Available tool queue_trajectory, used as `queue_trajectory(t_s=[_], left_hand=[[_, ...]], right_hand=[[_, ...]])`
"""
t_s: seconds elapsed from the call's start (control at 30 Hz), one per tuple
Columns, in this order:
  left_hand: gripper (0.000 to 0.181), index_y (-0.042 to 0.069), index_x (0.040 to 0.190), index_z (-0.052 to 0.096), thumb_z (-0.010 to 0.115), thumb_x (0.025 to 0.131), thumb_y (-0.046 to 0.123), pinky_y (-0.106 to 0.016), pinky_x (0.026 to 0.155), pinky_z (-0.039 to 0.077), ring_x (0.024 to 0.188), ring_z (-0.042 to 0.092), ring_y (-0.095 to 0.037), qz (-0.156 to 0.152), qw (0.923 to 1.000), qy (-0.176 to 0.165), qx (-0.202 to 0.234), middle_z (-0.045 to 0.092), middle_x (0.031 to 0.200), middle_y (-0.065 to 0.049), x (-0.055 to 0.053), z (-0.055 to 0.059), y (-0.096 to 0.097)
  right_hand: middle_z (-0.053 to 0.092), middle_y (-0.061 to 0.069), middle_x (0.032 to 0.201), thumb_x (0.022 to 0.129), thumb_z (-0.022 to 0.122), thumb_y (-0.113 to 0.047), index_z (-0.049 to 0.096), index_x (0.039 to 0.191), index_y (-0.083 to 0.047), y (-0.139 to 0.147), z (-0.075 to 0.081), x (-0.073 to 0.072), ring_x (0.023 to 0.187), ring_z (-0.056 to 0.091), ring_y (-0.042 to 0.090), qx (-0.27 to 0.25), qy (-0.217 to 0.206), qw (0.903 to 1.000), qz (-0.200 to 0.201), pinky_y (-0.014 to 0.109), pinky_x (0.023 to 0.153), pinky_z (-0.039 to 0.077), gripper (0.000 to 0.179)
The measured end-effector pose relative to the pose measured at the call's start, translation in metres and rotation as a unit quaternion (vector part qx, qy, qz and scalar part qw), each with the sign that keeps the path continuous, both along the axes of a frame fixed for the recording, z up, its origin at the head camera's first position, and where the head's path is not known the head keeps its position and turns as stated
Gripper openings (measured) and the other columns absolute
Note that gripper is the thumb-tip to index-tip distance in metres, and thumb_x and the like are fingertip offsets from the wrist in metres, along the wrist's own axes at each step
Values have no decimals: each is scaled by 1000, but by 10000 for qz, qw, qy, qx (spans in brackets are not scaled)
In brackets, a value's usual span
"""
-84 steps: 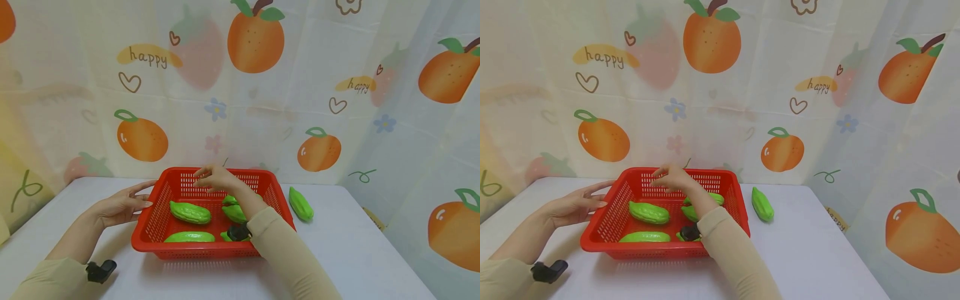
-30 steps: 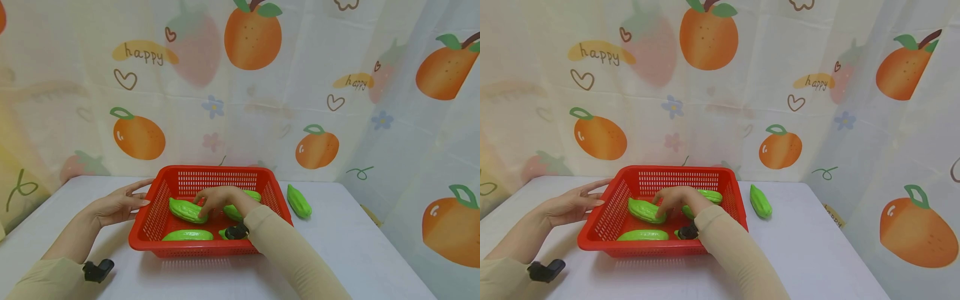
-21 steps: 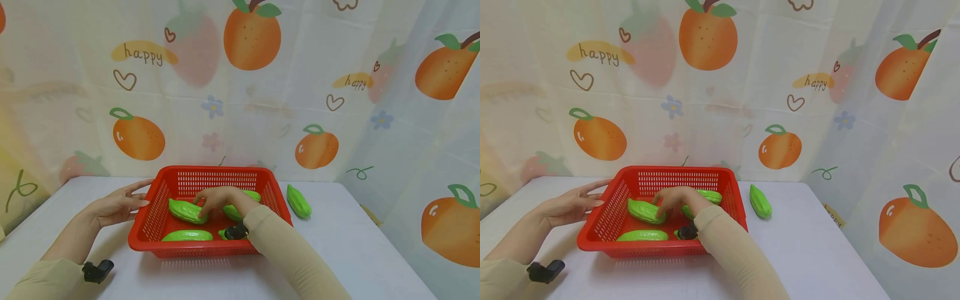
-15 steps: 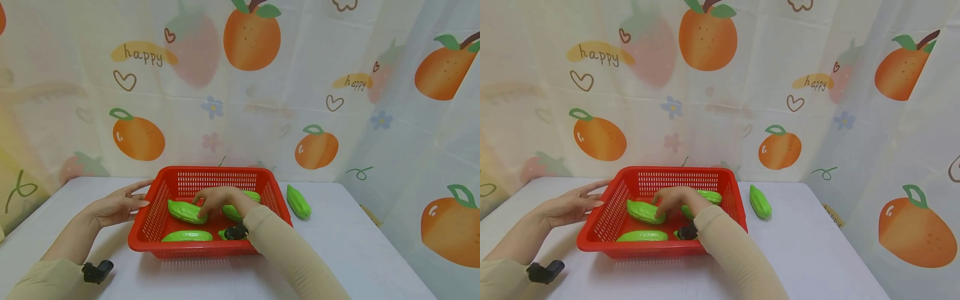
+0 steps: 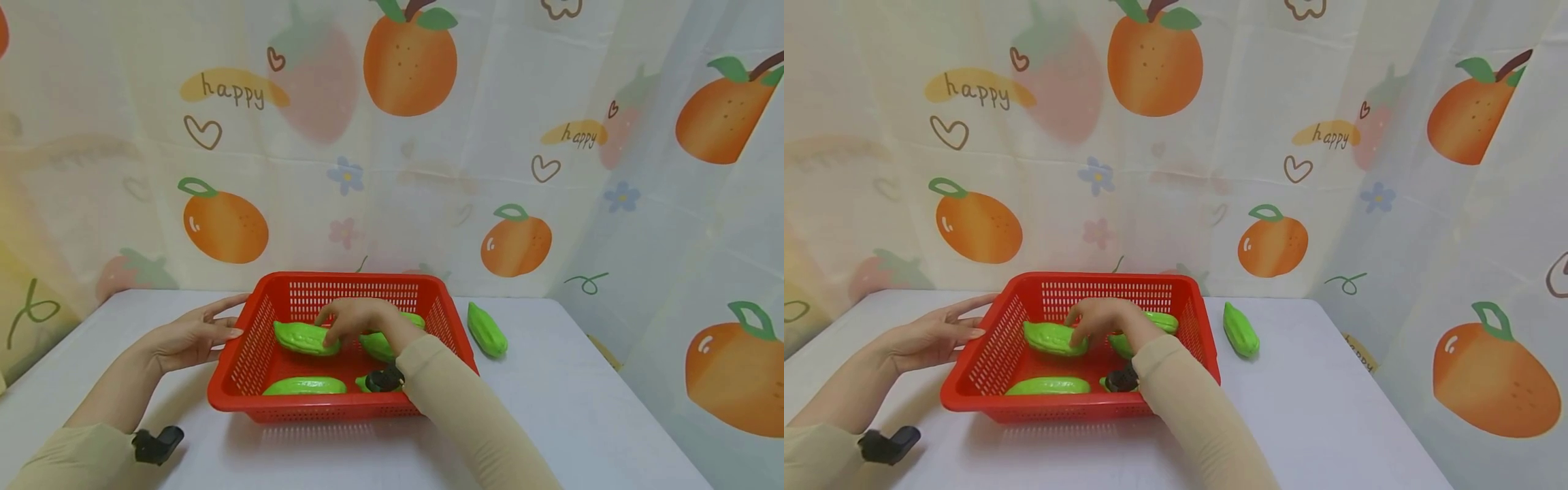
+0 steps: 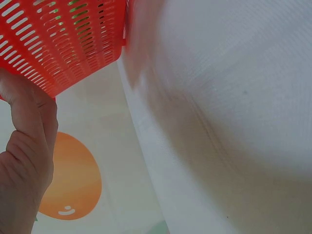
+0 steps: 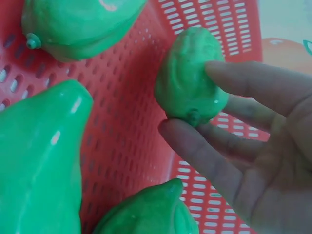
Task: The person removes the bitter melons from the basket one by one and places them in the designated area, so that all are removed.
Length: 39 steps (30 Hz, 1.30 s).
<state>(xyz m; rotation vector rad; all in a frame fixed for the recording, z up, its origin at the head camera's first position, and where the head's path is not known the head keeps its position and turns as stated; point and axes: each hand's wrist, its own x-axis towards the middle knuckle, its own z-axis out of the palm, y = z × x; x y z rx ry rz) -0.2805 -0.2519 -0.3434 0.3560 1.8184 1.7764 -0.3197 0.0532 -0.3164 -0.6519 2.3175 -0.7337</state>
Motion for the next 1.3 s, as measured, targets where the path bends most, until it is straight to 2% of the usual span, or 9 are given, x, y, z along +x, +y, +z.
queue_trajectory(t_s=[0.1,0.27,0.47,0.63,0.83,0.97,1.07,1.2,1.3], left_hand=[[80,17,159,-4,50,101,14,-35,92,59,104,68,-10,-36,10000,-25,52,69,118,10,0,0,0],[78,17,159,-2,50,101,15,-35,92,59,104,67,-10,-48,10000,14,19,68,118,10,-1,-1,-1],[78,19,159,-1,50,101,15,-36,93,59,105,67,-11,15,9999,99,-82,68,119,12,-3,-3,-1],[79,19,159,-2,51,101,16,-36,94,58,106,67,-10,66,9999,95,-107,68,119,13,-1,-2,0],[80,18,159,-4,52,100,16,-36,93,58,105,68,-10,102,9999,76,-98,68,118,13,2,-1,2],[78,18,159,0,52,100,16,-36,92,59,104,67,-10,83,9999,50,-25,68,118,11,2,-1,3],[77,18,158,2,52,100,15,-36,92,59,103,67,-10,63,10000,43,11,68,116,10,2,0,4],[76,18,158,3,52,100,15,-36,92,59,102,68,-10,54,10000,40,17,69,115,10,3,1,3],[74,19,157,5,52,100,14,-36,92,59,103,68,-10,23,10000,20,50,69,116,9,2,1,2]], right_hand=[[50,9,143,92,67,-11,52,140,-10,1,4,-1,71,56,14,-47,227,9997,-3,30,71,54,51],[50,13,141,90,68,-9,54,138,-5,3,10,-4,69,56,14,-220,381,9988,-225,38,79,58,50],[53,13,135,89,68,-8,54,137,-4,4,16,-4,62,52,11,-458,504,9965,-478,26,65,51,50],[53,13,139,89,69,-7,53,138,-4,2,21,0,60,51,11,-653,565,9943,-627,25,64,51,52],[56,13,137,88,71,-12,53,138,-6,-1,29,8,81,68,22,-821,784,9893,-920,33,81,59,53],[53,12,141,88,72,-13,51,139,-7,-1,36,11,95,71,27,-993,840,9860,-1040,42,93,58,55],[50,13,145,88,72,-12,50,139,-5,-1,41,14,99,69,26,-1207,945,9824,-1063,44,94,57,56],[54,17,140,88,71,-9,49,139,-4,0,48,17,110,67,29,-1544,891,9776,-1117,45,96,56,55],[57,21,136,89,69,-8,48,139,-5,2,53,19,113,68,31,-1700,793,9756,-1142,40,93,58,55]])
